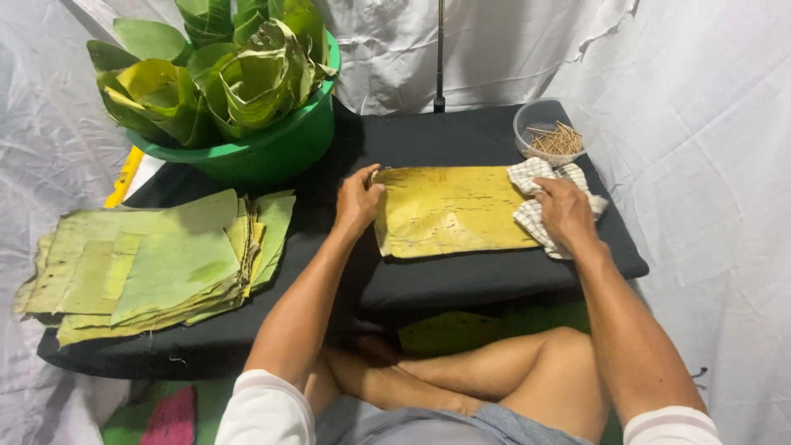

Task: Cleaning banana leaves with a cloth and folding them into cone shapes for food packaging.

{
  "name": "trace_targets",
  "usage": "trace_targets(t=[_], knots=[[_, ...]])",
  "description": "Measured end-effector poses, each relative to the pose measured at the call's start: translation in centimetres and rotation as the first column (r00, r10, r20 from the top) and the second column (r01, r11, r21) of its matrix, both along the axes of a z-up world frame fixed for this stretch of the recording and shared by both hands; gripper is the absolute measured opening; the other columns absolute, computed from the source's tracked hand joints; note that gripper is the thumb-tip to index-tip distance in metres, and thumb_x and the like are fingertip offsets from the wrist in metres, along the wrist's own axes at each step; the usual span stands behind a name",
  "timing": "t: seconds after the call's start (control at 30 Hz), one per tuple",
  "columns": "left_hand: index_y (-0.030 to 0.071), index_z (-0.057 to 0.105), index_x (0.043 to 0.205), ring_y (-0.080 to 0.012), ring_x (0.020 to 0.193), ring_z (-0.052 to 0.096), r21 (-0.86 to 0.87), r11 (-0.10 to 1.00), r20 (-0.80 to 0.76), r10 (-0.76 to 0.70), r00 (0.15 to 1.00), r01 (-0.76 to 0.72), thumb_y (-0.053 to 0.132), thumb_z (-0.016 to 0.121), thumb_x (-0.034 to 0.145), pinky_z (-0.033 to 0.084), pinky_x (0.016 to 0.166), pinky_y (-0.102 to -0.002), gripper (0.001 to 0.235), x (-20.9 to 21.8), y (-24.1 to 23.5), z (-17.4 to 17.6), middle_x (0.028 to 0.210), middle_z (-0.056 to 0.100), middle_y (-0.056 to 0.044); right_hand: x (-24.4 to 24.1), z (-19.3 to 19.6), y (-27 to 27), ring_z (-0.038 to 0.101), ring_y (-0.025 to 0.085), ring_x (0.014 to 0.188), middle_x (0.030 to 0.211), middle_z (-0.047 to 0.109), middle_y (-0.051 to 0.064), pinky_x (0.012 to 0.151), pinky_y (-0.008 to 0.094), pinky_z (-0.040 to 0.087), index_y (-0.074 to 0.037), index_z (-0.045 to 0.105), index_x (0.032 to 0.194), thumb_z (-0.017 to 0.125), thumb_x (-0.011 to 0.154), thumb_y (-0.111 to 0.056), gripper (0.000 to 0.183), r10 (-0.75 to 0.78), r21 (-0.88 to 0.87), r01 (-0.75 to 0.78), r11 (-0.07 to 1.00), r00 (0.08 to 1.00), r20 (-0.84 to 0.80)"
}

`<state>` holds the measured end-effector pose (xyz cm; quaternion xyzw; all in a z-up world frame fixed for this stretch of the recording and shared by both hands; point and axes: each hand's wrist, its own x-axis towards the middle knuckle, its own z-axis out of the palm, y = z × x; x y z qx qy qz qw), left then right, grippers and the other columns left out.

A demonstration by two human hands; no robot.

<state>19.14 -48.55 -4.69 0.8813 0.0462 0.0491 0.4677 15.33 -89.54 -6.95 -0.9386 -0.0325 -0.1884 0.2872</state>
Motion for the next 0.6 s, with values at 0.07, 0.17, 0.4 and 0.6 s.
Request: trace_targets(t=[0.07, 0.17, 0.4, 0.6], knots=[[0.030, 0.075, 0.124, -0.0294, 0.102, 0.073, -0.017, 1.000, 0.050, -0.008, 0.999, 0.009, 0.018, 0.068, 0.085, 0.057, 0.088, -0.042, 0.041, -1.6, 0.6, 1.8, 0.100, 0.078, -0.006, -0.2, -0.4, -2.1, 0.065, 0.041, 0.119, 0.117, 0.070, 0.016, 0.099, 0.053, 0.051, -0.022, 0.076, 0.125, 0.067, 0.098, -0.023, 0.029, -0.061, -0.096, 0.060, 0.994, 0.998, -0.010], [0.024, 0.079, 0.112, -0.0270, 0.100, 0.073, -0.114, 0.993, 0.158, 0.009, 0.987, 0.010, 0.006, 0.064, 0.085, 0.057, 0.090, -0.039, 0.036, -3.4, 2.0, 3.6, 0.100, 0.077, -0.007, -0.6, -1.2, -3.6, 0.062, 0.044, 0.125, 0.128, 0.067, 0.020, 0.102, 0.057, 0.048, -0.022, 0.076, 0.126, 0.068, 0.096, -0.028, 0.032, -0.137, -0.243, 0.131, 0.961, 0.991, -0.008], [0.014, 0.080, 0.110, -0.0100, 0.088, 0.061, -0.419, 0.896, 0.315, -0.009, 0.949, 0.147, -0.004, 0.060, 0.085, 0.054, 0.088, -0.029, 0.037, -5.3, 4.4, 5.7, 0.087, 0.069, -0.001, -3.6, 9.9, 5.9, 0.041, 0.058, 0.137, 0.145, 0.047, 0.040, 0.114, 0.070, 0.028, 0.001, 0.053, 0.150, 0.082, 0.087, -0.019, 0.072, 0.102, -0.105, -0.091, 0.990, 0.989, 0.103], [0.011, 0.079, 0.108, -0.0056, 0.086, 0.061, -0.468, 0.845, 0.419, -0.044, 0.907, 0.258, -0.010, 0.065, 0.086, 0.055, 0.085, -0.025, 0.033, -5.4, 4.7, 5.8, 0.087, 0.072, 0.000, 3.3, 4.3, 2.2, 0.072, 0.032, 0.104, 0.101, 0.077, 0.003, 0.092, 0.046, 0.056, -0.028, 0.079, 0.093, 0.081, 0.086, -0.019, 0.011, 0.151, -0.106, -0.132, 0.986, 0.969, 0.196]])
